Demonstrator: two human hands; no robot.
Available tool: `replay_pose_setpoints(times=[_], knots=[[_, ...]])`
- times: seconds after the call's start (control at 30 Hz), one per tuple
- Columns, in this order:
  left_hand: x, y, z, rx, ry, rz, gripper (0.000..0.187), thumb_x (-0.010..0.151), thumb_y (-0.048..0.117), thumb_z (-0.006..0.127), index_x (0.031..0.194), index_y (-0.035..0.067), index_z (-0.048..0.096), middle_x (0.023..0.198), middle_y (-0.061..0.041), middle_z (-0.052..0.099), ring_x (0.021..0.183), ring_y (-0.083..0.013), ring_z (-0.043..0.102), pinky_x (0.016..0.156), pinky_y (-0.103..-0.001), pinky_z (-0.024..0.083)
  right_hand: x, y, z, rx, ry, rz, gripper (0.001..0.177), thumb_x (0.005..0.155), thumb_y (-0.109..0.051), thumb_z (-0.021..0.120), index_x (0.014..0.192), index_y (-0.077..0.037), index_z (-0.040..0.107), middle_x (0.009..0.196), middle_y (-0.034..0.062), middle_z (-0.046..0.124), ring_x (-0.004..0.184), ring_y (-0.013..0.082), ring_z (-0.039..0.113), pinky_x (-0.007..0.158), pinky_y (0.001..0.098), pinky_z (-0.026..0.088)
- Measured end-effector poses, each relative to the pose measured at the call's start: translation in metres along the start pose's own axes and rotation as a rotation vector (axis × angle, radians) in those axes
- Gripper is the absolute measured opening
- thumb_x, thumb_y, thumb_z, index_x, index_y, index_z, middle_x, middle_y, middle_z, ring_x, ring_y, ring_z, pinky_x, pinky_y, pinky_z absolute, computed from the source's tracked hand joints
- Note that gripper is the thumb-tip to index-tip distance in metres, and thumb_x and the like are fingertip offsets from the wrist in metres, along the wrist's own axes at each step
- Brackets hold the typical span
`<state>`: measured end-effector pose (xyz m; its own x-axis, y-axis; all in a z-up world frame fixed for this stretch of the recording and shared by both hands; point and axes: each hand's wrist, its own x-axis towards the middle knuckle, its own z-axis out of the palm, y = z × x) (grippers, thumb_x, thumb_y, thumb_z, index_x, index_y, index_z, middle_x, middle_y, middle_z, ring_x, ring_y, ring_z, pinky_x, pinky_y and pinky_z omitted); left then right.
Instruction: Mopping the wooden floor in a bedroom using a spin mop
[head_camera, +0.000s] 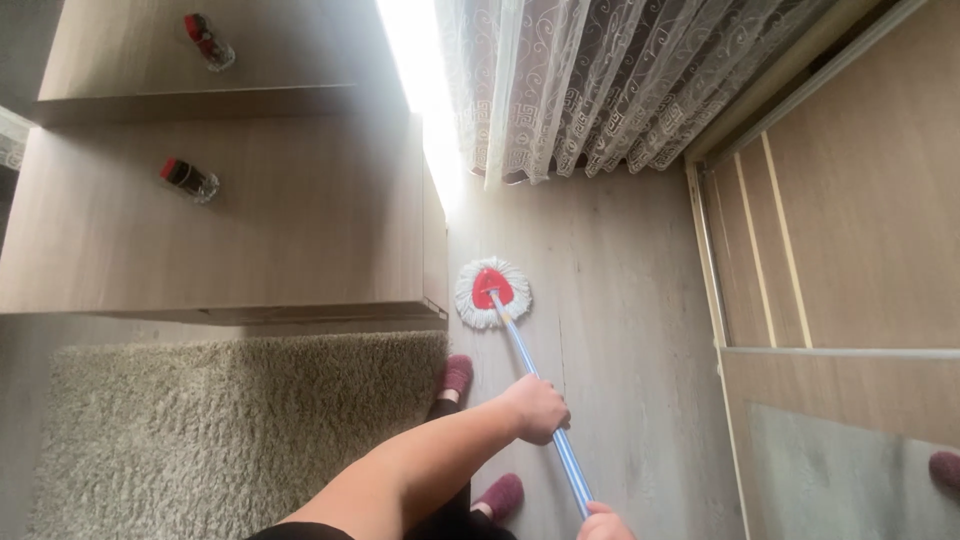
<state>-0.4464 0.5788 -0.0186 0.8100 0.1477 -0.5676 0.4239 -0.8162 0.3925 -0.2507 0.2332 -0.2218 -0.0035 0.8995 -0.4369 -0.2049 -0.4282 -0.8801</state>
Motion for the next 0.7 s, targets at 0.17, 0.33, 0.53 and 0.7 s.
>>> replay_pose_setpoints(times=[0.17, 0.33, 0.53, 0.7], knots=[[0.031, -0.107, -0.001, 0.082, 0.048, -0.043, 0.025, 0.094, 0.020, 0.054, 0.099, 0.030, 0.076, 0.097, 0.004, 0.073, 0.095, -0.0249, 0.067, 0.070, -0.040, 0.049, 0.172, -0.106, 0.074, 0.253, 0.132, 0.525, 0.061, 0.092, -0.014, 0.059, 0.148, 0.005, 0.044, 0.111, 0.0354, 0.075, 0.095, 0.0340, 0.075, 0.096, 0.0376, 0.057], [0.075, -0.230, 0.004, -0.032, 0.263, -0.371, 0.031, 0.100, 0.049, 0.059, 0.120, 0.028, 0.072, 0.119, -0.004, 0.065, 0.116, -0.0300, 0.060, 0.089, -0.052, 0.047, 0.209, -0.373, 0.252, -0.172, 0.301, -0.832, 0.024, 0.080, -0.011, 0.043, 0.057, -0.008, 0.041, 0.059, 0.0082, 0.048, 0.058, 0.0224, 0.048, 0.092, 0.0462, 0.051], [0.064, -0.282, -0.035, -0.405, 0.648, -0.517, 0.035, 0.092, 0.040, 0.066, 0.113, 0.012, 0.062, 0.148, -0.010, 0.049, 0.112, -0.0402, 0.060, 0.080, -0.056, 0.054, 0.328, -0.384, 0.257, -0.144, 0.212, -0.778, 0.018, 0.081, -0.007, 0.040, 0.063, -0.011, 0.038, 0.065, 0.0031, 0.045, 0.066, 0.0195, 0.048, 0.099, 0.0426, 0.045], [0.032, -0.266, -0.041, -0.425, 0.685, -0.568, 0.051, 0.085, 0.018, 0.072, 0.134, 0.016, 0.057, 0.156, -0.008, 0.047, 0.124, -0.0388, 0.064, 0.097, -0.054, 0.059, 0.349, -0.357, 0.253, -0.217, 0.213, -0.797, 0.025, 0.078, -0.010, 0.047, 0.054, -0.009, 0.052, 0.056, 0.0027, 0.050, 0.064, 0.0191, 0.059, 0.100, 0.0429, 0.052]])
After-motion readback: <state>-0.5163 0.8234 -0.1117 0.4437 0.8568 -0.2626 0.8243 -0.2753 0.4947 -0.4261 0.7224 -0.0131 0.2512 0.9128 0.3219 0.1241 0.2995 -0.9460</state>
